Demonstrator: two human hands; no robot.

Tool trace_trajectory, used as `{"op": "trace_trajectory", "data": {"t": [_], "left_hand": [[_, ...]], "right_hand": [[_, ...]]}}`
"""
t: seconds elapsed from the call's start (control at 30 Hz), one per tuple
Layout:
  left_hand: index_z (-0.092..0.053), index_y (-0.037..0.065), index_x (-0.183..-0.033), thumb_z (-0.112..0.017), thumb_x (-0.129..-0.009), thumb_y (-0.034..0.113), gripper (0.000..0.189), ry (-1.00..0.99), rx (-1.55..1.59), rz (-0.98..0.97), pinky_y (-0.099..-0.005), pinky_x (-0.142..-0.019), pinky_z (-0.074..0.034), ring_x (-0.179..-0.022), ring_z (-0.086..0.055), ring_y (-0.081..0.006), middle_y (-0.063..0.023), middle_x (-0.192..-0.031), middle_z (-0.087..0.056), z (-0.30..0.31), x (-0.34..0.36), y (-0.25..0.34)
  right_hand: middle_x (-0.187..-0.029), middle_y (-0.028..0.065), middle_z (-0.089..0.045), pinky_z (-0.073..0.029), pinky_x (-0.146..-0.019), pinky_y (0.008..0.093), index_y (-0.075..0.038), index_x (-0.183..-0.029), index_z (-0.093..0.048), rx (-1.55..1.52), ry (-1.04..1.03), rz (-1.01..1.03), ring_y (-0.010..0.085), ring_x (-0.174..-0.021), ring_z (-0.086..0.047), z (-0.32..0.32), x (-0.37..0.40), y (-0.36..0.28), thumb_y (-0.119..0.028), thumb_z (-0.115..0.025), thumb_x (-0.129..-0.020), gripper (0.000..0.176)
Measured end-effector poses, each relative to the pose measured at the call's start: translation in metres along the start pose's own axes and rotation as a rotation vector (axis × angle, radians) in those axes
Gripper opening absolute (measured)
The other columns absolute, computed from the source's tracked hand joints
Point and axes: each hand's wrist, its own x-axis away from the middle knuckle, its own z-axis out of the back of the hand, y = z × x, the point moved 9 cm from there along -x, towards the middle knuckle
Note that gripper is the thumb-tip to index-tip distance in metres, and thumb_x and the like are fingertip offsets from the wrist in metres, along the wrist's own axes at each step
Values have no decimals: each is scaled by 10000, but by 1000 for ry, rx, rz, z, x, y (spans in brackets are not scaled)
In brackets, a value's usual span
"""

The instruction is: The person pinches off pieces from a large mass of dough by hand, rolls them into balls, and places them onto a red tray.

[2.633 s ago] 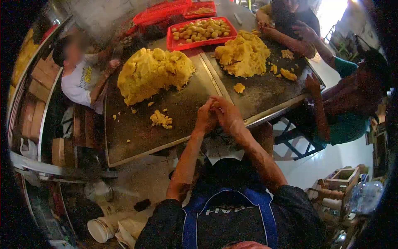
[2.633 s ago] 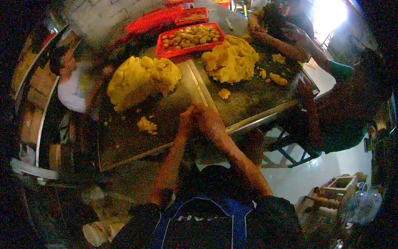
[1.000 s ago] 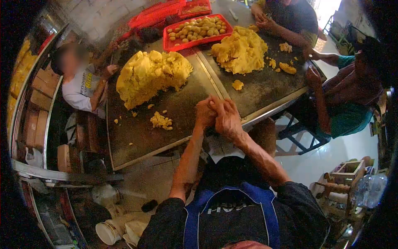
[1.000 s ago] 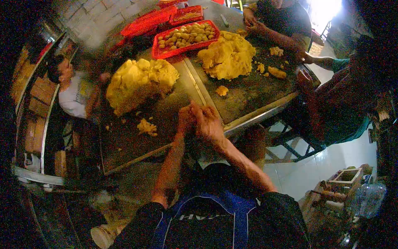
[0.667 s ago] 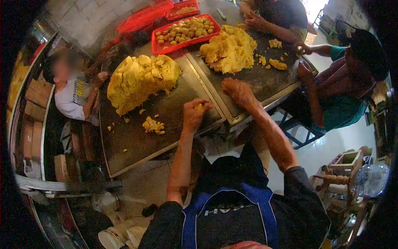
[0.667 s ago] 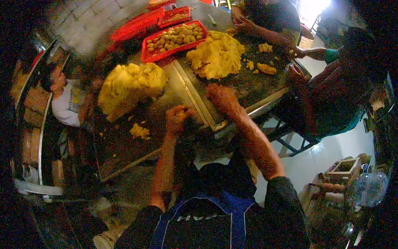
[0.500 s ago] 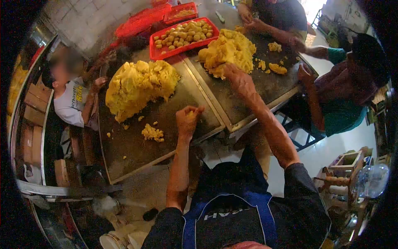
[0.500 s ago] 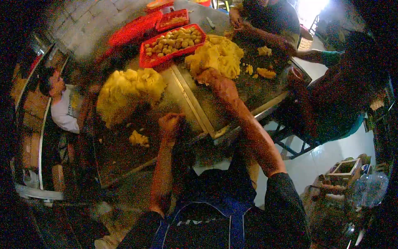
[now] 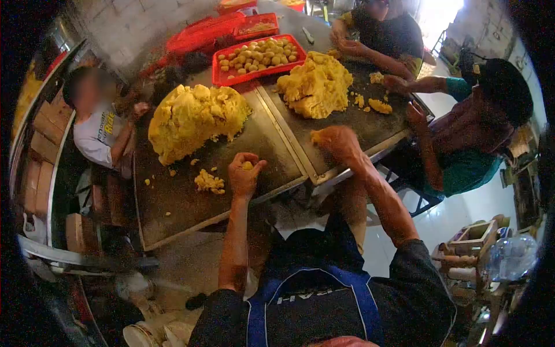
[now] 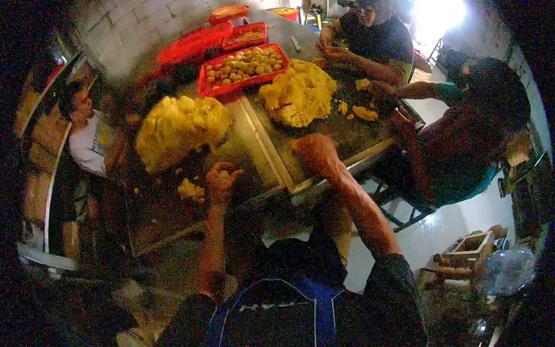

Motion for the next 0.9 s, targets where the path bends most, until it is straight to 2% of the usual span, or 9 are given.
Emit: {"op": "trace_trajectory", "data": {"t": [0.2,0.37,0.43,0.57,0.63,0.67,0.73,0.83,0.9], "left_hand": [[-702,5,-950,-745,-891,207,215,-32,104,264,-274,-681,-492,-746,-620,-111,-64,-851,-697,-4,6,-27],[-696,2,-894,-718,-921,362,362,139,908,244,-258,-626,-460,-680,-566,-68,-20,-742,-663,-8,14,-52],[-680,0,-864,-732,-906,380,386,103,623,260,-263,-606,-455,-651,-552,-71,-13,-721,-646,5,15,-50],[-632,9,-786,-760,-874,418,437,-31,-95,313,-272,-543,-419,-588,-519,-82,0,-669,-598,20,18,-48],[-631,14,-779,-756,-872,434,449,73,237,423,-282,-538,-419,-583,-518,-88,3,-653,-585,14,23,-62],[-629,18,-771,-753,-869,451,460,171,571,524,-292,-534,-418,-578,-517,-93,5,-638,-573,9,29,-72],[-621,28,-759,-744,-882,433,440,237,576,583,-294,-548,-436,-588,-536,-100,5,-639,-569,16,32,-62],[-616,38,-749,-729,-907,369,384,373,559,503,-301,-598,-483,-633,-586,-113,2,-663,-580,33,33,-69],[-618,37,-752,-724,-920,323,348,439,524,386,-305,-635,-512,-668,-616,-119,0,-685,-595,38,39,-77]], "right_hand": [[-956,202,-693,-507,-791,505,-63,-1024,-704,-195,191,65,429,-932,-642,-15,-11,30,-320,-607,-921,293],[-1156,240,-659,-461,-978,475,-69,-1154,-674,-86,196,-39,405,-1130,-587,-8,15,10,-178,-683,-885,290],[-901,213,-648,-498,-762,511,-101,-1076,-677,173,770,62,394,-888,-623,-16,42,17,-173,-640,-891,202],[-956,218,-634,-508,-692,492,-102,-1078,-653,-236,433,-204,381,-873,-639,-14,51,8,-128,-590,-905,187],[-1142,180,-680,-484,-883,357,-31,-1085,-684,-545,181,-463,302,-1061,-644,-45,37,-6,-117,-643,-914,196],[-1179,149,-673,-501,-852,369,-42,-1132,-666,-826,374,-145,285,-1022,-658,-101,19,-5,-103,-646,-914,227],[-1259,163,-628,-500,-883,387,-36,-1202,-626,-570,314,204,317,-1040,-636,-86,35,-98,-29,-592,-903,302],[-1341,191,-565,-470,-981,399,-33,-1245,-593,-222,-144,130,340,-1193,-568,-116,-5,-125,21,-541,-867,386],[-1346,192,-561,-464,-1006,404,-46,-1241,-598,-246,75,229,342,-1245,-534,-141,-34,-125,29,-527,-850,405]]}}
